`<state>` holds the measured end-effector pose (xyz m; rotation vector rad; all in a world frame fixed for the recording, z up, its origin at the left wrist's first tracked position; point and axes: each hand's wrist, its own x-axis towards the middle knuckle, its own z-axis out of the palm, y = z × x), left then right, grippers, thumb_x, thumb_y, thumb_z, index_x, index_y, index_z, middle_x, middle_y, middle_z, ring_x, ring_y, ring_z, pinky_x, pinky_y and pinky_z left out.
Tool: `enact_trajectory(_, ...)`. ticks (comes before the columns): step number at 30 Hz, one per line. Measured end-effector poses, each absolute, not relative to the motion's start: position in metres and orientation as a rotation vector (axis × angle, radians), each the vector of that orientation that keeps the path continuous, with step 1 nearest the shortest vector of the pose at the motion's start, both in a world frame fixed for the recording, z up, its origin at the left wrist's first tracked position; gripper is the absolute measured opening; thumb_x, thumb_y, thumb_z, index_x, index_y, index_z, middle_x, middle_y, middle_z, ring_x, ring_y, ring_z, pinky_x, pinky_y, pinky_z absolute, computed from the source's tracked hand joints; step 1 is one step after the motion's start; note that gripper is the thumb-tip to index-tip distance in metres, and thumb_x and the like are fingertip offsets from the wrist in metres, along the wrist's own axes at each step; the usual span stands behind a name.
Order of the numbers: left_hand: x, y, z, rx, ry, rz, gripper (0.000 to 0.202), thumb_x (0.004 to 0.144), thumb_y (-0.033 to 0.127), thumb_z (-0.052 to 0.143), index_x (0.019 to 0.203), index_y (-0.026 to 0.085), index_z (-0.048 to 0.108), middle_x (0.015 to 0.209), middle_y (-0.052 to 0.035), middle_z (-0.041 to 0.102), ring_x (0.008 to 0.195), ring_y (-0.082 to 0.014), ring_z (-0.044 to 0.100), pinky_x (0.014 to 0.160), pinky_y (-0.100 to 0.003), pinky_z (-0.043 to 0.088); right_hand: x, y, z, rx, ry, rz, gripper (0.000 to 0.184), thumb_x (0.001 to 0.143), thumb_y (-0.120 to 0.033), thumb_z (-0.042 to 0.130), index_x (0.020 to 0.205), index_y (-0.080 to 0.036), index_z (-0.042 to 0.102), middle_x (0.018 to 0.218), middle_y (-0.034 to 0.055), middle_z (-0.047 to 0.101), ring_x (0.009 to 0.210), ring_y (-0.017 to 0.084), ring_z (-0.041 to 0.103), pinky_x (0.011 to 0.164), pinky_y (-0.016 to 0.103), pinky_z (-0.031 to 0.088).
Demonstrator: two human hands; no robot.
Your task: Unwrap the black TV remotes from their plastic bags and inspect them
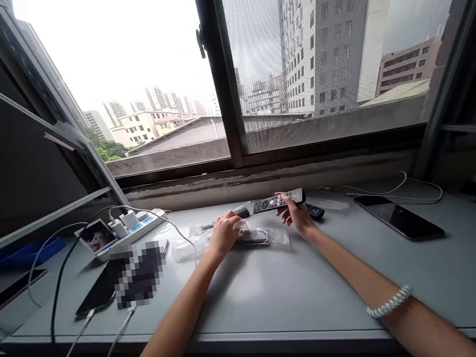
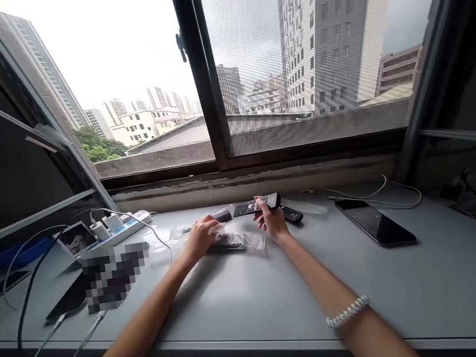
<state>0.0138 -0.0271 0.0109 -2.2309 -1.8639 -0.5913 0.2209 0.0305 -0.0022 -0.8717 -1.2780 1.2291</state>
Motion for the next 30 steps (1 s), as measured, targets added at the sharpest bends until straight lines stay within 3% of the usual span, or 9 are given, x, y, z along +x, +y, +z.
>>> enact_trajectory(4,0.017,-0.030,0.013,-2.161,-1.832,-0.689,0.023,0.078,0.007,0.047,0.082,0.021,0.065,0.095,-0.0010,0.059,0.085,-0.0154,0.057,0.084,-0.031,0.039,0.222,0.029,-0.003,-0.871,-1.387,1.070,0.055,0.083,-0.045,0.048,0.131,-0.018,0.044,0.080,0.0042,0.064,0.046,0.012,0.055,0.036,0.018,0.035)
enact_trajectory(7,0.019,-0.032,0.015,-2.113,-1.853,-0.732,0.018,0.079,0.011,0.051,0.081,0.021,0.066,0.096,-0.0006,0.060,0.083,-0.0146,0.057,0.086,-0.030,0.039,0.223,0.028,-0.006,-0.912,-1.569,0.799,0.051,0.084,-0.042,0.051,0.132,-0.024,0.045,0.094,0.0032,0.064,0.054,0.015,0.059,0.045,0.022,0.045)
enact_trajectory(11,0.018,-0.033,0.015,-2.101,-1.870,-0.741,0.018,0.081,0.013,0.052,0.077,0.021,0.067,0.095,0.0000,0.061,0.082,-0.0145,0.057,0.086,-0.030,0.038,0.226,0.025,-0.009,-0.837,-1.833,0.350,0.044,0.083,-0.018,0.047,0.125,-0.029,0.053,0.113,-0.0007,0.058,0.081,0.018,0.062,0.072,0.027,0.049)
enact_trajectory(14,0.016,-0.031,0.012,-2.141,-1.841,-0.737,0.026,0.083,0.009,0.046,0.080,0.023,0.068,0.097,0.0008,0.062,0.083,-0.0142,0.057,0.085,-0.030,0.037,0.227,0.020,-0.009,-0.766,-1.958,0.169,0.053,0.079,-0.007,0.042,0.125,-0.031,0.053,0.121,-0.0029,0.053,0.102,0.019,0.055,0.075,0.024,0.048)
enact_trajectory(24,0.019,-0.038,0.008,-2.161,-1.860,-0.599,0.039,0.085,0.003,0.032,0.110,0.017,0.058,0.102,-0.0046,0.063,0.095,-0.0173,0.057,0.088,-0.030,0.037,0.225,0.005,-0.008,-0.617,-1.924,0.055,0.046,0.085,-0.012,0.038,0.124,-0.029,0.054,0.127,-0.0015,0.049,0.107,0.018,0.053,0.084,0.024,0.046)
enact_trajectory(27,0.019,-0.040,0.006,-2.173,-1.834,-0.542,0.034,0.088,0.008,0.031,0.109,0.016,0.057,0.103,-0.0070,0.063,0.096,-0.0195,0.056,0.088,-0.033,0.038,0.223,0.002,-0.010,-0.560,-1.873,0.068,0.042,0.086,-0.019,0.040,0.124,-0.028,0.053,0.121,-0.0010,0.054,0.104,0.019,0.055,0.084,0.026,0.046)
enact_trajectory(30,0.018,-0.040,0.001,-2.215,-1.767,-0.525,0.032,0.093,0.018,0.030,0.105,0.017,0.060,0.098,-0.0075,0.063,0.091,-0.0218,0.058,0.085,-0.036,0.039,0.222,-0.001,-0.013,-0.646,-1.833,0.072,0.038,0.087,-0.030,0.045,0.125,-0.028,0.053,0.109,-0.0004,0.061,0.088,0.019,0.062,0.074,0.026,0.049)
